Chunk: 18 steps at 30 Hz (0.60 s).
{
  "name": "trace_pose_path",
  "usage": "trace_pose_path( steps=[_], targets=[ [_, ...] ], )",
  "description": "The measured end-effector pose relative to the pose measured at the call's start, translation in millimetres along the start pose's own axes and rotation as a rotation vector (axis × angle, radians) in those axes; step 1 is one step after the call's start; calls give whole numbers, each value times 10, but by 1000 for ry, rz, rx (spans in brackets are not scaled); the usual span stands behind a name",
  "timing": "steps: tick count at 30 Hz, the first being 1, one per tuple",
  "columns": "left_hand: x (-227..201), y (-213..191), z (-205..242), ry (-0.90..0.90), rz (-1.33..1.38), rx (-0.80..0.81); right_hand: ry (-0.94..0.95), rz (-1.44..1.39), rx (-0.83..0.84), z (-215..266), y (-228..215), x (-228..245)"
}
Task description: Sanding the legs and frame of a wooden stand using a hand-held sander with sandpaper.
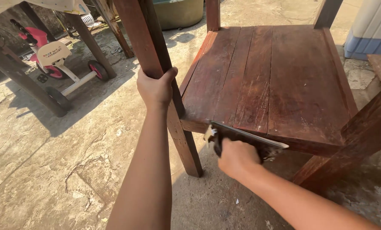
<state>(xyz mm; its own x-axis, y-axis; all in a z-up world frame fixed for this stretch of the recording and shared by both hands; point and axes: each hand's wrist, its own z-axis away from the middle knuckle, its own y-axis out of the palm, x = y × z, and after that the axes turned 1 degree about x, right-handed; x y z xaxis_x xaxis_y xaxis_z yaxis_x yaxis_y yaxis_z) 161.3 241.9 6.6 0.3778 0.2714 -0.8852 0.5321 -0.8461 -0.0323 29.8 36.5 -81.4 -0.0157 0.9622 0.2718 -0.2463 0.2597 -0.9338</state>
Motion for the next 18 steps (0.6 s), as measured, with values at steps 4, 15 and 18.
trace_pose_path(
  steps=[4,15,18],
  targets=[
    [-63,-24,51,10,-12,22,-88,28,-51,-39,63,-19],
    [-64,59,180,26,-44,-22,234,297,50,559,-180,-1198],
    [-99,9,234,25,-34,-16,10,176,19,43,191,-343]
  ],
)
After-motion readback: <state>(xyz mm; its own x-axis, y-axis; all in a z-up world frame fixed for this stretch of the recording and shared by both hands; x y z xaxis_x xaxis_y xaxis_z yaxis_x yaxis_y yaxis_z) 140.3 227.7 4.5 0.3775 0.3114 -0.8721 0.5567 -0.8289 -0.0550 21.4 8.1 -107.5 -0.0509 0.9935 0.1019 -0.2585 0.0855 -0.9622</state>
